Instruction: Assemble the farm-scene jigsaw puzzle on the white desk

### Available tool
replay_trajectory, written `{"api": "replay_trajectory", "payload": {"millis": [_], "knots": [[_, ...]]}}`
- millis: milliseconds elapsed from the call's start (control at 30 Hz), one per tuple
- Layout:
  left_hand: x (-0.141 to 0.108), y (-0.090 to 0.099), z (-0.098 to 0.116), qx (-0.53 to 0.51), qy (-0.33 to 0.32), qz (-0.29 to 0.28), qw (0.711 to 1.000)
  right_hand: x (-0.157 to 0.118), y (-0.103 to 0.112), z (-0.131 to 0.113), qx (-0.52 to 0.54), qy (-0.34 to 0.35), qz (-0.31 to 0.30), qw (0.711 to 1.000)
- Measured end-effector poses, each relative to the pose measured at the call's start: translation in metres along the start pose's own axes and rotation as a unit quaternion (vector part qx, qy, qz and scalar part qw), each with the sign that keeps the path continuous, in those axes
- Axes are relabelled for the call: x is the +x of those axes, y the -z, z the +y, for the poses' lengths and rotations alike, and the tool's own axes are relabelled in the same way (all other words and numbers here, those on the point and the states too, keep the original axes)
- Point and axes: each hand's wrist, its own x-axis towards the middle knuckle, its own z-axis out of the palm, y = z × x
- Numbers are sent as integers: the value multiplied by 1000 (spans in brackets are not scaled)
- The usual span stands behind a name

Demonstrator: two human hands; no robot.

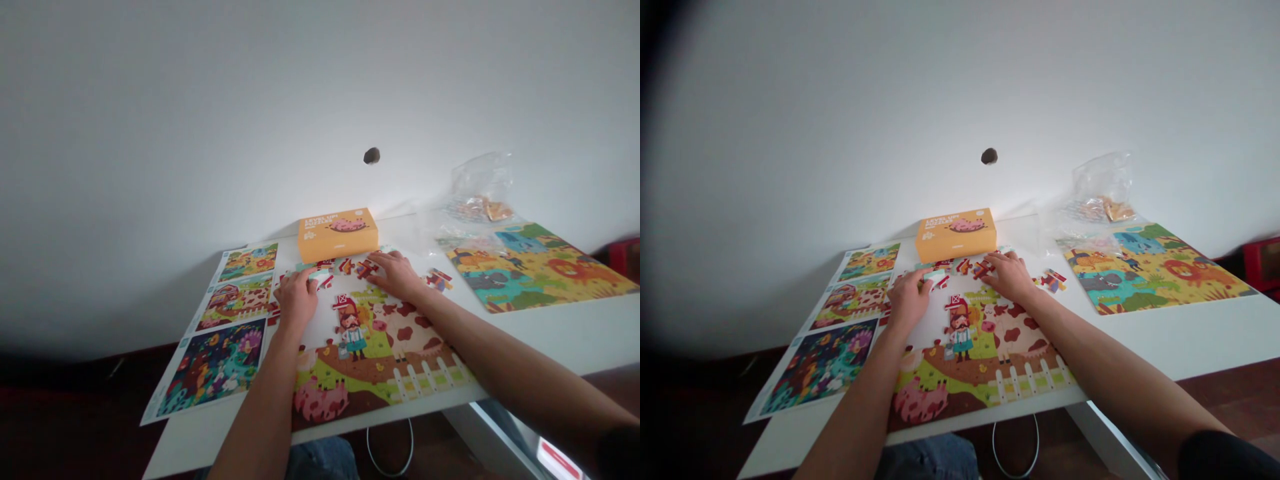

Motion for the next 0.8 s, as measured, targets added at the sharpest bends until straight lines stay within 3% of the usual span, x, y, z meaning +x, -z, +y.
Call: {"api": "replay_trajectory", "payload": {"millis": [100,367,700,800], "knots": [[0,1,-2,-8,4,1,1000,0,3,-7,7,6,-22,1000],[-1,6,4,-71,-63,14,995,1,5,-12,-1,1,-35,999],[-5,3,3,-12,-74,-26,997,3,1,-9,-40,9,-51,998],[-5,4,4,-16,-90,-24,996,2,0,-10,10,-1,-39,999]]}}
